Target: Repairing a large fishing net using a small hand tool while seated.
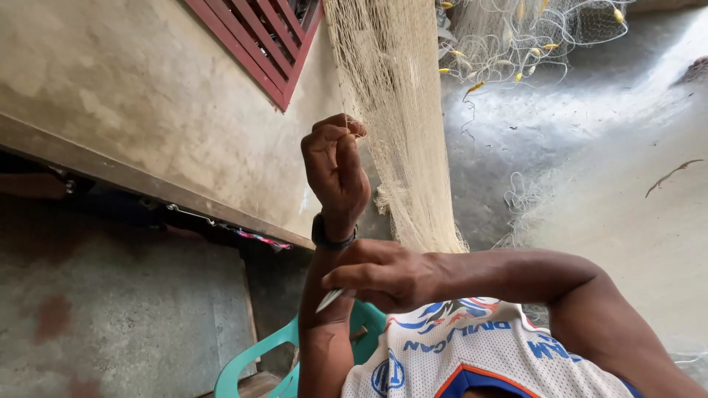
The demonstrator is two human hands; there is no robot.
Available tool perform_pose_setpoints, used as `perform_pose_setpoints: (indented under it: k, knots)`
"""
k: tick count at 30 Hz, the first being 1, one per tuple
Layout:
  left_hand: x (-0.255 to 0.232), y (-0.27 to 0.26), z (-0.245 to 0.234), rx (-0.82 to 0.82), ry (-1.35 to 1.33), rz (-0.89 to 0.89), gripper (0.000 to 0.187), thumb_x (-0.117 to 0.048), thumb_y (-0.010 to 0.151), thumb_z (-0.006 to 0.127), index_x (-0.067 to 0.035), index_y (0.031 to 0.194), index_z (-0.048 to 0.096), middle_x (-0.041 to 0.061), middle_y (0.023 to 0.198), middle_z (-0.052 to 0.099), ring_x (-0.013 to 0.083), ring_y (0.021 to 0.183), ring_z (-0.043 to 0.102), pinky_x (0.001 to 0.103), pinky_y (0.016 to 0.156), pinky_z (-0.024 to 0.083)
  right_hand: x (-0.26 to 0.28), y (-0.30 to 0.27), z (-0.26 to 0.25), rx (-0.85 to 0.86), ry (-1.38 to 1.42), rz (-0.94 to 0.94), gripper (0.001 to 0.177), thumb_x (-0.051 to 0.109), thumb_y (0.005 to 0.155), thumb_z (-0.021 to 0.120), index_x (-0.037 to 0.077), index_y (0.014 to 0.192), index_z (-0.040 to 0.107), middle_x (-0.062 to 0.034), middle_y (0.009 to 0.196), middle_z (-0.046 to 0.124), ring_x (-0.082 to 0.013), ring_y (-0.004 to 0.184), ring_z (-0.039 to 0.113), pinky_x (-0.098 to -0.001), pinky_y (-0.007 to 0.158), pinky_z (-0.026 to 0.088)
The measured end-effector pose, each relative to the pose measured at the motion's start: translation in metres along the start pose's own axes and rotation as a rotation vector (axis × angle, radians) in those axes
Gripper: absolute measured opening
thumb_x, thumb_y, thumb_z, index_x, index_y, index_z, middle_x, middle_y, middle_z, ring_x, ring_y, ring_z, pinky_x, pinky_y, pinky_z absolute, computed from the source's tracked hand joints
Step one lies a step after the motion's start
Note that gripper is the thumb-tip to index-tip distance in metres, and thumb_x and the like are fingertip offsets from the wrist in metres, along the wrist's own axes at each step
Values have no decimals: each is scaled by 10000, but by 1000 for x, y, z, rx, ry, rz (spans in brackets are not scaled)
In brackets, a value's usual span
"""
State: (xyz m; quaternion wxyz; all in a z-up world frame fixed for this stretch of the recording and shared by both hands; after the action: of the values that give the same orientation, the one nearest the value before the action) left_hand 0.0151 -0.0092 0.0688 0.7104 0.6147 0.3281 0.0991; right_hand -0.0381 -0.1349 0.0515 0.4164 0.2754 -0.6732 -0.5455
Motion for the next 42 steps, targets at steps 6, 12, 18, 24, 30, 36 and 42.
perform_pose_setpoints:
  k: [6,12,18,24,30,36,42]
  knots:
    - [14,-9,11,-57,-216,-133,139,-93,1072,525,-4,1163,468,142,1001,595,204,960,614,335,860,548,7,24,8,4,-16,-53,331,157,1109,455,-56,1259,660,-193,981,584,-288,769,635,-383,666,580]
    - [24,-23,26,-114,-262,-269,292,-114,1019,686,-36,1229,499,116,1036,612,178,967,631,323,902,527,6,20,9,7,-54,-36,303,101,1082,486,-50,1265,675,-177,974,599,-271,758,629,-379,693,575]
    - [18,-27,30,-157,-303,-334,157,-106,1021,663,-71,1122,547,89,985,599,184,915,611,349,886,535,20,19,6,178,-138,-25,326,101,1114,445,-73,1353,583,-210,1063,624,-322,908,666,-442,862,562]
    - [3,-15,26,-224,-281,-276,166,-238,1071,514,-77,1040,536,82,865,544,193,825,562,365,805,545,24,16,-6,224,-73,151,208,65,1107,455,-53,1259,533,-197,1136,666,-336,1026,690,-502,1029,533]
    - [8,-7,11,-316,-247,-191,193,-266,1105,488,-83,1045,485,105,792,517,200,701,547,355,694,524,21,33,-102,212,-719,178,170,27,1052,546,-34,1087,701,-204,1111,668,-355,1049,656,-452,966,566]
    - [4,-9,7,-301,-131,-119,160,-226,1117,481,-73,1093,518,111,863,560,212,701,602,335,734,547,9,64,-137,338,-1143,-11,205,-83,1105,697,18,1281,726,-153,1094,668,-302,901,604,-400,769,489]
    - [3,-13,-3,-298,-115,-132,159,-214,1124,485,-64,1121,538,110,936,589,222,711,649,326,716,581,12,78,-127,452,-1288,-102,77,32,1128,735,60,1198,755,-82,1085,725,-269,880,630,-362,754,506]
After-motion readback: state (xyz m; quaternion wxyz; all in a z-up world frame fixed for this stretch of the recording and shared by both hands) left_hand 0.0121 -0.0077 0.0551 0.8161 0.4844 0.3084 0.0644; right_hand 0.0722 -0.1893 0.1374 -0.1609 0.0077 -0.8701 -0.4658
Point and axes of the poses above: each hand's wrist, its own y-axis towards the middle knuckle, its own z-axis out of the palm, x = y × z, the point moved 6 cm from there along y, towards the middle knuckle
